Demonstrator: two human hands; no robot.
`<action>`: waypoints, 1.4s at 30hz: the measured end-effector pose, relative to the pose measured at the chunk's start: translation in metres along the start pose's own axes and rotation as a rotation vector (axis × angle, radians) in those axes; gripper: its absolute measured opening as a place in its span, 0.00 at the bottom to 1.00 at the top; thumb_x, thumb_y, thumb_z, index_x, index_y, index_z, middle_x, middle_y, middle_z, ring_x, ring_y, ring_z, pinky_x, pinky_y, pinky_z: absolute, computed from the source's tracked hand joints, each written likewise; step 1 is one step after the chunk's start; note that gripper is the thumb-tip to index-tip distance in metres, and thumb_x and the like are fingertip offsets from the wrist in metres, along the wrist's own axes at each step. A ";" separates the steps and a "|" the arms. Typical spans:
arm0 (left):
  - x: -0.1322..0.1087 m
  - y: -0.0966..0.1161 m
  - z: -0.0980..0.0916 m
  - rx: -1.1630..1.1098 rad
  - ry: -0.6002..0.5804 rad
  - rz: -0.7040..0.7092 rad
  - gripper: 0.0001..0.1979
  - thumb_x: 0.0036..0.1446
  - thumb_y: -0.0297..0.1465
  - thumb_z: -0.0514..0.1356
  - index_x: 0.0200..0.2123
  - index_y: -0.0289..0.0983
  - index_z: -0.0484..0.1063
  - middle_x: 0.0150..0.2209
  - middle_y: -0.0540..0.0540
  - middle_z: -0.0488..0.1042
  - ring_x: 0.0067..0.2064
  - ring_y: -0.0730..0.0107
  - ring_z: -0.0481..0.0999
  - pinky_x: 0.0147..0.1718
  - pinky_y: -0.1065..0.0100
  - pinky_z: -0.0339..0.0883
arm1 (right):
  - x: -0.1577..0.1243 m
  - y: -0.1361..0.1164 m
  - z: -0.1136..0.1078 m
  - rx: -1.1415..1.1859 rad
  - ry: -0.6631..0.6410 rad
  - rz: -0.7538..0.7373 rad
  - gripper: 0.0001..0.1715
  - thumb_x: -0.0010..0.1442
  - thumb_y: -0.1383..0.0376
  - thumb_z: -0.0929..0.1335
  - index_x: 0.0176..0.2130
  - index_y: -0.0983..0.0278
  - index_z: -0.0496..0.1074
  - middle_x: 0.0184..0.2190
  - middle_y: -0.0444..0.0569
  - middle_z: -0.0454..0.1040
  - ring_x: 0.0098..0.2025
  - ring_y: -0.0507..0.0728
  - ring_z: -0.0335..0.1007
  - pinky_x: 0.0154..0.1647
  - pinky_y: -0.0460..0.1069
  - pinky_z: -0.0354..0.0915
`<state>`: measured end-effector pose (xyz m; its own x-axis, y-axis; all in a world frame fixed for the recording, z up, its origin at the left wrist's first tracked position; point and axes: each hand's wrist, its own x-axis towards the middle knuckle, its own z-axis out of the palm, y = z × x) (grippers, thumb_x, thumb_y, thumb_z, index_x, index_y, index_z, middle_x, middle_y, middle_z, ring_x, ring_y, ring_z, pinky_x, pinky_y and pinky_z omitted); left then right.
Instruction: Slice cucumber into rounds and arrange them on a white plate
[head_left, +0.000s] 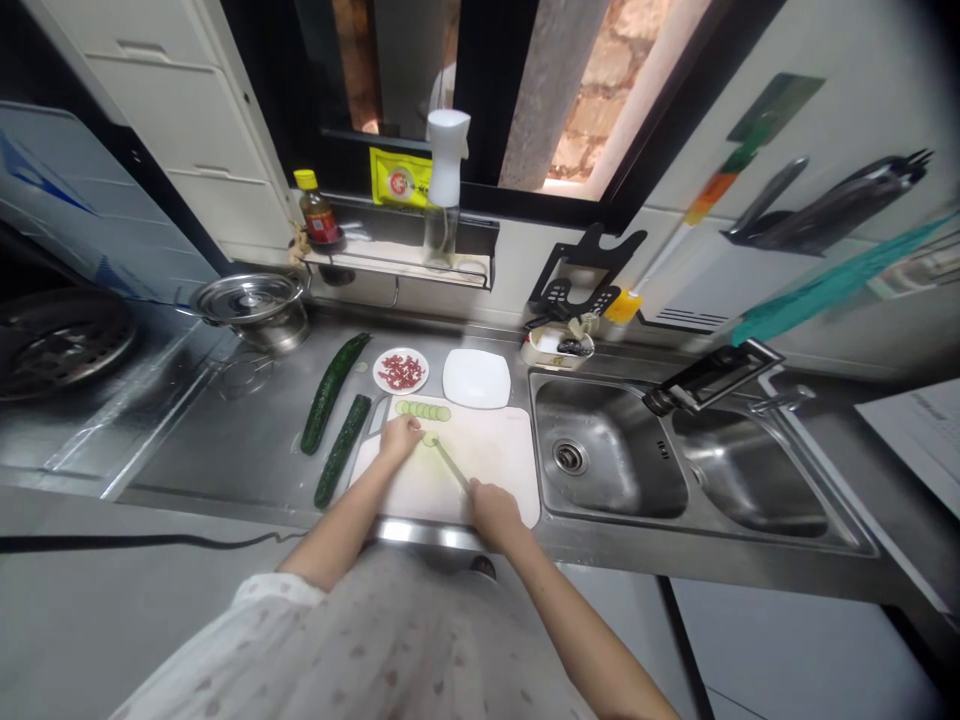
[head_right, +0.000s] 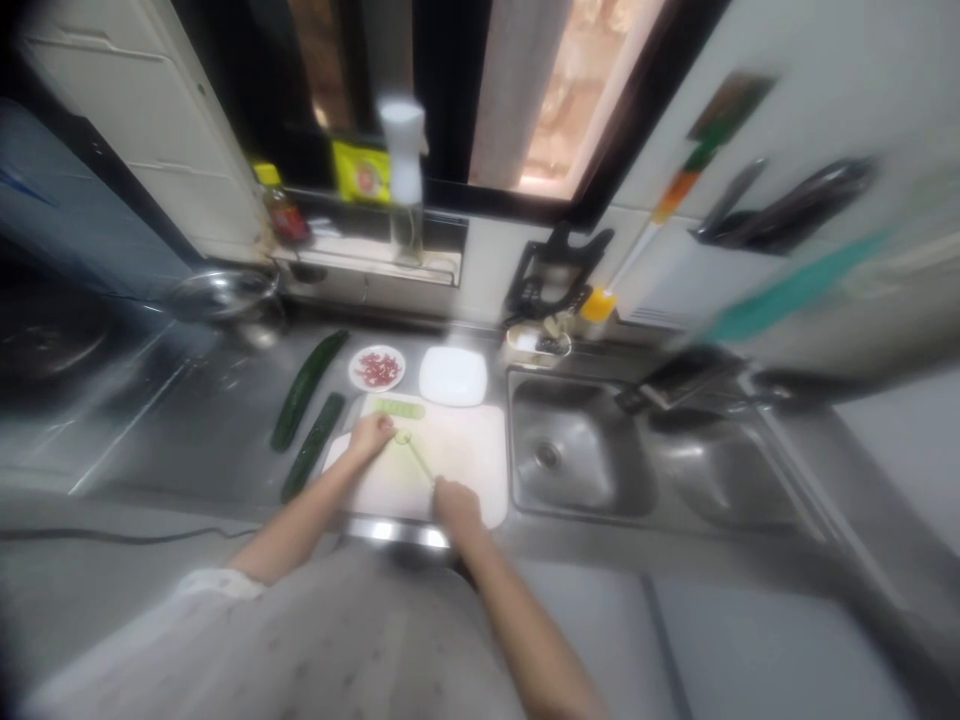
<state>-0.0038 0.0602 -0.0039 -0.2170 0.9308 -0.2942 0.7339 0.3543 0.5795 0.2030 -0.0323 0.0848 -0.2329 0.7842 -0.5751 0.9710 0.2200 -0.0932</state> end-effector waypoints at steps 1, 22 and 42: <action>0.000 0.000 0.000 0.001 -0.001 -0.001 0.08 0.49 0.31 0.63 0.35 0.38 0.75 0.33 0.48 0.78 0.36 0.68 0.74 0.35 0.72 0.62 | 0.001 0.000 -0.001 0.005 -0.005 0.001 0.17 0.63 0.73 0.58 0.49 0.67 0.67 0.41 0.59 0.76 0.46 0.60 0.73 0.39 0.49 0.63; 0.004 0.002 0.000 0.048 -0.017 -0.025 0.08 0.48 0.34 0.64 0.34 0.39 0.75 0.35 0.47 0.78 0.38 0.66 0.75 0.36 0.71 0.63 | 0.019 -0.006 -0.005 -0.013 0.020 -0.017 0.19 0.63 0.74 0.56 0.48 0.68 0.70 0.42 0.60 0.76 0.47 0.59 0.73 0.41 0.50 0.65; 0.005 0.004 -0.003 0.045 -0.024 -0.034 0.08 0.48 0.33 0.65 0.33 0.39 0.75 0.34 0.47 0.78 0.38 0.67 0.75 0.36 0.71 0.62 | 0.018 -0.008 -0.007 -0.015 0.025 -0.006 0.19 0.63 0.74 0.57 0.48 0.68 0.70 0.42 0.60 0.76 0.47 0.59 0.74 0.42 0.49 0.66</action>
<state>-0.0040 0.0661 -0.0006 -0.2268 0.9158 -0.3316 0.7548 0.3804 0.5344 0.1911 -0.0158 0.0809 -0.2405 0.7968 -0.5544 0.9687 0.2335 -0.0846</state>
